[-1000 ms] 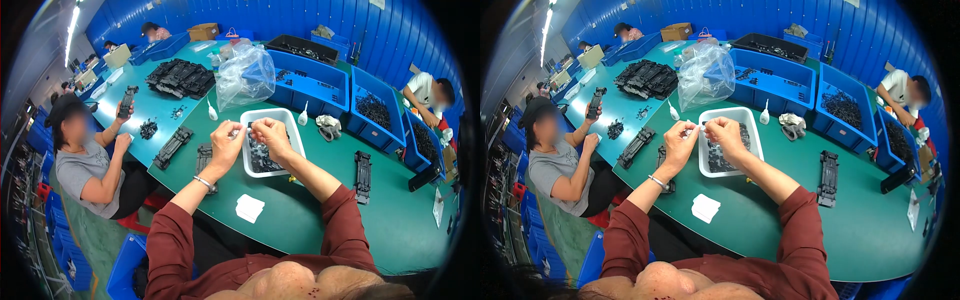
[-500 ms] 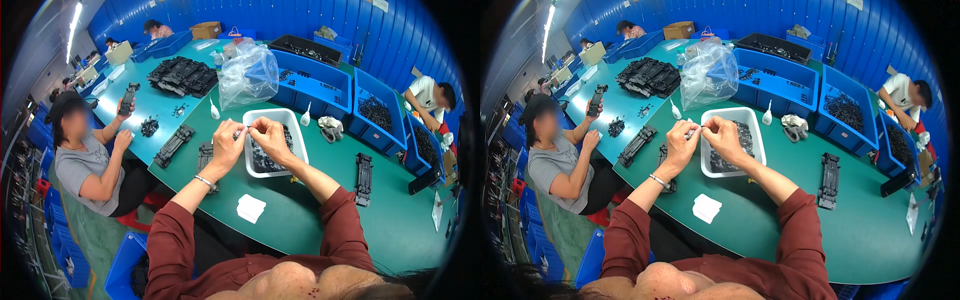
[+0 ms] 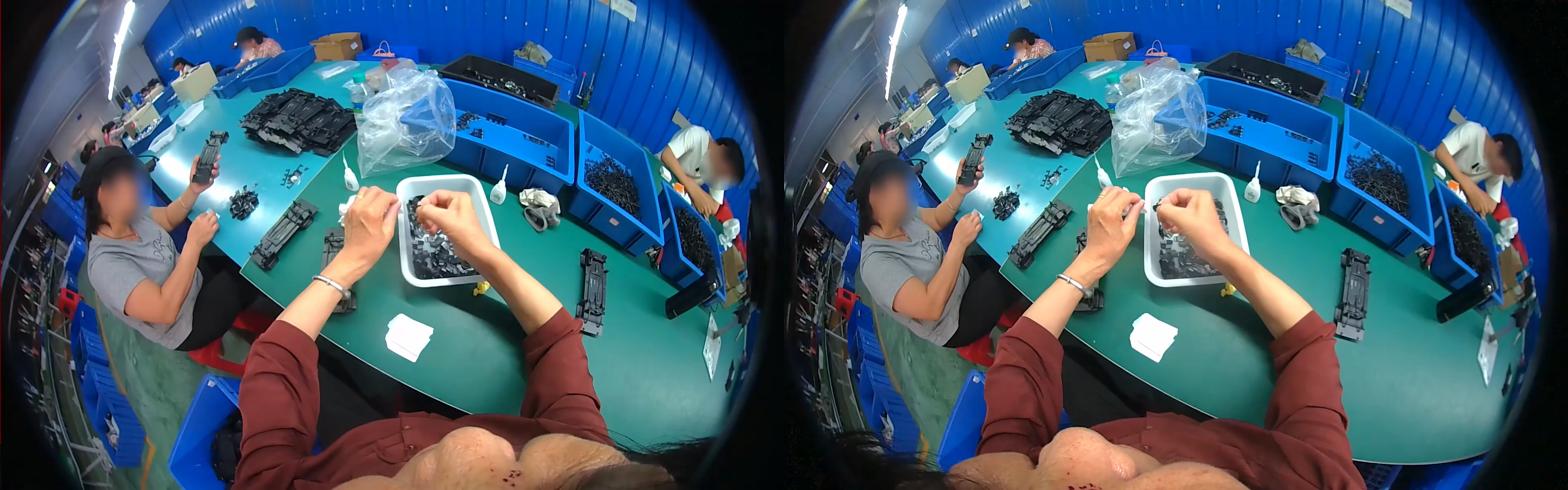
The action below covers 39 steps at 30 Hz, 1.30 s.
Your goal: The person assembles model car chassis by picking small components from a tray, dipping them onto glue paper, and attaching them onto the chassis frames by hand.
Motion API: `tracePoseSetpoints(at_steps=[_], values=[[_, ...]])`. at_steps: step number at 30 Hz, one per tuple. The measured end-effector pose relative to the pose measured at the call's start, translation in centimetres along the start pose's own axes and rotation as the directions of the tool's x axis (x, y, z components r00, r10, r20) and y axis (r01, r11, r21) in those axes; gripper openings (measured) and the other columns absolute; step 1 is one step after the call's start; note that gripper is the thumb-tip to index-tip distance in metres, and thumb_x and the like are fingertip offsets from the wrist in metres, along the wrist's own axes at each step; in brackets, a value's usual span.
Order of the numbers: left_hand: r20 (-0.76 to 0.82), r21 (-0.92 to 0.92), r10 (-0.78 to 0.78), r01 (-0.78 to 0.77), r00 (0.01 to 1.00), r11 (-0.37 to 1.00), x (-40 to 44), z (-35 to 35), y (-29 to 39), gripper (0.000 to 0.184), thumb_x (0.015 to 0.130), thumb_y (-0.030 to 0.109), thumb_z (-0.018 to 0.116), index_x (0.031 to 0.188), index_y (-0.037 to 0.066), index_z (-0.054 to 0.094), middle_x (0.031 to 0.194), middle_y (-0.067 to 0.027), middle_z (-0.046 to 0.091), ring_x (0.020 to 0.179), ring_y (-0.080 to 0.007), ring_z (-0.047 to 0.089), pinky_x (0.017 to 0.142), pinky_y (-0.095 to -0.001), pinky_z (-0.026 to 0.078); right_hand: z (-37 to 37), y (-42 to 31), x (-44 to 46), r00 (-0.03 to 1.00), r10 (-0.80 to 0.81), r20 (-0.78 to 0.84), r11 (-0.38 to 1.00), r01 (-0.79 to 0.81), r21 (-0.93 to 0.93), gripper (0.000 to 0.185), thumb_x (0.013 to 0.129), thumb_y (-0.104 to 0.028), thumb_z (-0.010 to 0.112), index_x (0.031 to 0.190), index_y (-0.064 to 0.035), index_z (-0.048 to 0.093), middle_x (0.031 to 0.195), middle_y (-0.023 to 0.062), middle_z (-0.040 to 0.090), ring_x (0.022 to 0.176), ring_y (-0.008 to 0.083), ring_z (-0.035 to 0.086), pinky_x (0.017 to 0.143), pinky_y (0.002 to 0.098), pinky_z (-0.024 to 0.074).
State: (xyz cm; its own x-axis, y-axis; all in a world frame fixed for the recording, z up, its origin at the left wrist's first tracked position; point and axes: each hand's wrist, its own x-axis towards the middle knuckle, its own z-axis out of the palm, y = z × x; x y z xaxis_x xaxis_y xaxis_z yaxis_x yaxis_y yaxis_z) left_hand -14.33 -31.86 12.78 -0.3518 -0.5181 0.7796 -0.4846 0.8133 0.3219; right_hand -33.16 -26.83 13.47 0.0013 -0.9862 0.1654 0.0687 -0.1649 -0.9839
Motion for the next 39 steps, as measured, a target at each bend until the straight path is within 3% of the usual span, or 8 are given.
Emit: tracePoseSetpoints(at_steps=[3,11,23,27,29,31,34,39], values=[[0.008,-0.045,-0.104,0.104,0.995,0.994,0.4,0.8,-1.3,0.004,0.086,0.004,0.069,0.089,0.002,0.068,0.088,-0.0151,0.065,0.088,-0.0363,0.062,0.075,-0.0461,0.050,-0.9,-2.1,-1.4,0.963,0.268,0.031,0.910,-0.264,0.319,0.010,0.086,-0.011,0.069,0.090,-0.0026,0.065,0.082,0.0026,0.063,0.068,0.0100,0.059,0.062,0.0234,0.0499],[0.219,0.034,-0.002,-0.005,0.976,0.999,-0.4,3.0,-5.7,0.047,0.087,-0.002,0.060,0.133,-0.005,0.051,0.131,-0.0267,0.056,0.119,-0.0454,0.055,0.101,-0.0495,0.047,-1.1,-3.7,-5.0,0.938,0.332,0.102,0.834,-0.343,0.433,0.014,0.088,-0.013,0.071,0.093,-0.0028,0.063,0.084,0.0043,0.063,0.071,0.0108,0.058,0.063,0.0242,0.0475],[0.336,-0.144,-0.178,0.238,0.925,0.961,-4.1,-4.6,-3.9,0.039,0.087,0.001,0.061,0.127,-0.002,0.060,0.119,-0.0250,0.066,0.111,-0.0436,0.063,0.096,-0.0468,0.051,-1.1,-3.2,-7.7,0.945,0.310,0.101,0.847,-0.323,0.423,0.016,0.087,-0.014,0.074,0.095,-0.0036,0.065,0.084,0.0040,0.064,0.071,0.0113,0.060,0.064,0.0242,0.0483],[0.277,0.210,0.042,-0.104,0.960,0.972,-4.0,-2.8,-5.8,0.029,0.080,0.004,0.064,0.109,0.003,0.065,0.115,-0.0154,0.066,0.112,-0.0439,0.054,0.095,-0.0508,0.047,-0.3,-3.4,-8.0,0.940,0.316,0.128,0.848,-0.341,0.405,0.016,0.089,-0.015,0.072,0.097,-0.0036,0.064,0.082,0.0042,0.063,0.070,0.0118,0.059,0.062,0.0250,0.0475],[0.305,0.320,-0.177,0.074,0.936,0.945,-3.7,-1.0,-6.7,0.030,0.078,0.008,0.065,0.108,0.007,0.064,0.113,-0.0154,0.067,0.108,-0.0430,0.057,0.091,-0.0521,0.047,-0.1,-3.5,-8.1,0.940,0.318,0.124,0.844,-0.340,0.416,0.015,0.090,-0.014,0.069,0.100,-0.0041,0.063,0.081,0.0043,0.061,0.069,0.0121,0.058,0.061,0.0252,0.0473],[0.397,0.132,-0.295,0.264,0.869,0.956,-3.0,0.2,-6.9,0.035,0.082,0.006,0.063,0.118,0.006,0.065,0.107,-0.0222,0.068,0.102,-0.0411,0.065,0.090,-0.0532,0.049,0.1,-3.7,-8.2,0.941,0.319,0.113,0.855,-0.337,0.394,0.014,0.092,-0.015,0.068,0.100,-0.0045,0.063,0.080,0.0032,0.061,0.067,0.0104,0.058,0.060,0.0229,0.0480],[0.462,-0.083,-0.138,0.197,0.876,0.977,-1.5,1.3,-6.3,0.041,0.087,0.003,0.058,0.127,0.000,0.062,0.110,-0.0263,0.068,0.109,-0.0423,0.065,0.095,-0.0487,0.051,0.0,-3.1,-8.0,0.944,0.298,0.141,0.865,-0.329,0.378,0.013,0.093,-0.016,0.068,0.099,-0.0051,0.063,0.080,0.0026,0.062,0.066,0.0094,0.057,0.059,0.0233,0.0488],[0.207,-0.201,-0.124,0.166,0.970,0.965,-2.9,1.7,-5.6,0.029,0.087,0.006,0.063,0.115,0.000,0.068,0.112,-0.0227,0.069,0.109,-0.0406,0.064,0.098,-0.0476,0.049,0.4,-3.5,-8.5,0.943,0.280,0.179,0.867,-0.329,0.374,0.010,0.095,-0.016,0.066,0.097,-0.0074,0.061,0.079,0.0006,0.059,0.068,0.0085,0.057,0.060,0.0223,0.0475]])
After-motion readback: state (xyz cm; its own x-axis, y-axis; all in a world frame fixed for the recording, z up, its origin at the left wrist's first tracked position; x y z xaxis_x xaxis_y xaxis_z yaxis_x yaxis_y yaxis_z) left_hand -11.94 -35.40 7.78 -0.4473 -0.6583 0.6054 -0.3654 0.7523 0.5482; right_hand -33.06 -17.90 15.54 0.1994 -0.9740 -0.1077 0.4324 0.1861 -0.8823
